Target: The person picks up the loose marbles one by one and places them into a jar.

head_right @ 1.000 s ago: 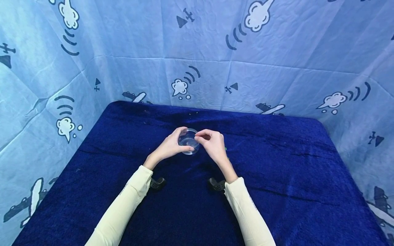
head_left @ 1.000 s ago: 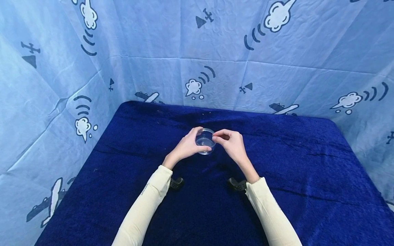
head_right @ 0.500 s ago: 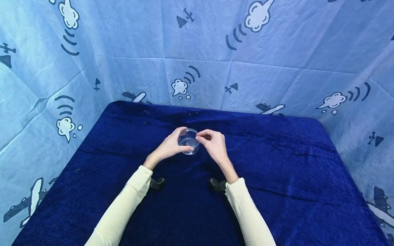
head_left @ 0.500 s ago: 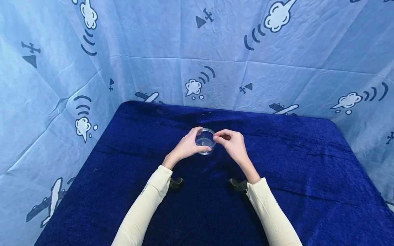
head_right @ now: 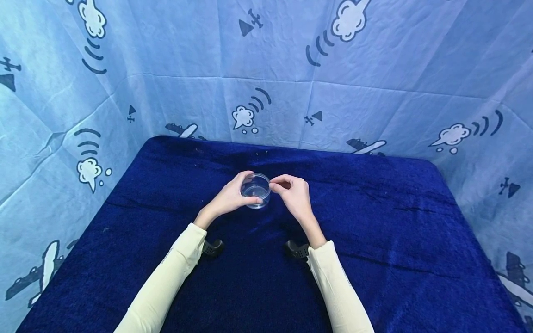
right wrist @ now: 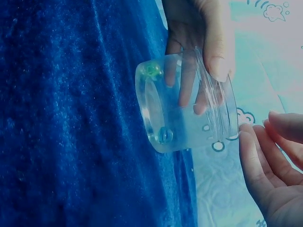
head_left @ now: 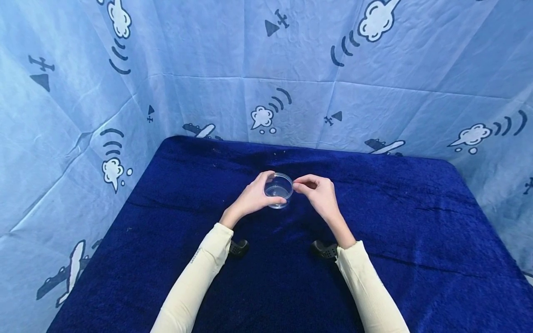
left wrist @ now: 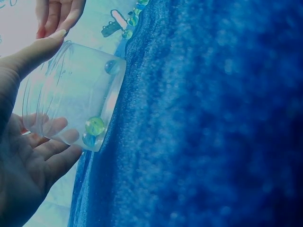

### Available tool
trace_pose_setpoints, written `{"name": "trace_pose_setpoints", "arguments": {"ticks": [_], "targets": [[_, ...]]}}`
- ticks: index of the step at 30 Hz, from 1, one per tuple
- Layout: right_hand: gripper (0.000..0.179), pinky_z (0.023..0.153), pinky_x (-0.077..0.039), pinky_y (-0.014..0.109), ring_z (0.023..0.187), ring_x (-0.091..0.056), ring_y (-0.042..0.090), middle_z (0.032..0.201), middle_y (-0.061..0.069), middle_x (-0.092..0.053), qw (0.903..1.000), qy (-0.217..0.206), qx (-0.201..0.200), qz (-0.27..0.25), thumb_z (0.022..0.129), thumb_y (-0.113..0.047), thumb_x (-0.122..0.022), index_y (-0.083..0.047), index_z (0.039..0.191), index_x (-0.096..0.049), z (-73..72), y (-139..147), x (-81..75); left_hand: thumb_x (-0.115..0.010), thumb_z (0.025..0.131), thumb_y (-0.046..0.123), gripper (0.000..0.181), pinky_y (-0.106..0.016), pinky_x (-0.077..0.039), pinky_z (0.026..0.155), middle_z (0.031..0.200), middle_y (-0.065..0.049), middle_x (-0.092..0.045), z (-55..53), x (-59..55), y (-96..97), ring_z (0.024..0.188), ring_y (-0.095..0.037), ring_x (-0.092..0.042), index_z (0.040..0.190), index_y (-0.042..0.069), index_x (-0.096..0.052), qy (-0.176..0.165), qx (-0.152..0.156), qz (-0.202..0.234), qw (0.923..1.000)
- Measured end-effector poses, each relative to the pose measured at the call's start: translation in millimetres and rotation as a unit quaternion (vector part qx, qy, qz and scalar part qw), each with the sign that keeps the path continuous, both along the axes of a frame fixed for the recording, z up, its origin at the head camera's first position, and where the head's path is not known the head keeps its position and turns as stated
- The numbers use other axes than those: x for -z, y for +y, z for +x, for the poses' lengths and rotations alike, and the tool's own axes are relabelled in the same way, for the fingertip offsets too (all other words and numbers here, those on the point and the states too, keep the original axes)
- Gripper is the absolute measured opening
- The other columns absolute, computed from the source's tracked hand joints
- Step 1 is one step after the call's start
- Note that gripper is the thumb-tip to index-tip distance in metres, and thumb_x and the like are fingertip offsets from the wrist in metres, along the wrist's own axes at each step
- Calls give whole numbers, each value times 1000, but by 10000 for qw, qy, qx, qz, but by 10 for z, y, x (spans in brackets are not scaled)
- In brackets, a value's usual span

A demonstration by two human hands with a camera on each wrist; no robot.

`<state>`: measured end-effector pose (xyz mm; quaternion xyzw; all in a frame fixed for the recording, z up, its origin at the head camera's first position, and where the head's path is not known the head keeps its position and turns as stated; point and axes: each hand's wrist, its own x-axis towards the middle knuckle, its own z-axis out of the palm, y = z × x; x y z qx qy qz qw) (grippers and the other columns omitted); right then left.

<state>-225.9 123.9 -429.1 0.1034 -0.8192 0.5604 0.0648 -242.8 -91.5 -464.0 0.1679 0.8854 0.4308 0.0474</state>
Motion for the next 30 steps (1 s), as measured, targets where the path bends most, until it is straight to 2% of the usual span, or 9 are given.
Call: {"name": "trace_pose_setpoints", "arguments": {"ticks": [13,17,26,30], "targets": [[17,74,-56,17,77,-72,5,98,23,-76,9995,-231,-4,-238,94,-5,-76,9,103,-76,-36,59,26,-87,83,43,94,-45,-42,111,152,-12,-50,-12,7,-12,137,-27,-52,155,7,-39,-73,-32,-22,10000],[18,74,-55,16,80,-73,9,101,23,-76,9995,-275,64,-138,95,-7,-76,8,105,-76,-41,102,18,-86,83,44,94,-45,-41,112,152,-12,-50,-5,-7,-14,138,-27,-51,155,7,-39,-97,-13,-29,9999],[18,73,-58,24,74,-71,3,95,22,-76,9996,-174,206,114,93,-6,-76,9,105,-76,-84,238,2,-87,82,42,93,-45,-41,112,150,-13,-51,-18,-46,-9,135,-29,-52,154,7,-40,-14,15,-12,10000],[17,70,-56,23,73,-69,3,95,19,-76,9986,-181,350,356,93,-6,-77,6,104,-77,-90,296,23,-87,82,42,94,-45,-40,112,151,-13,-51,-11,-44,-6,137,-29,-52,155,7,-40,-41,41,1,10000]]}}
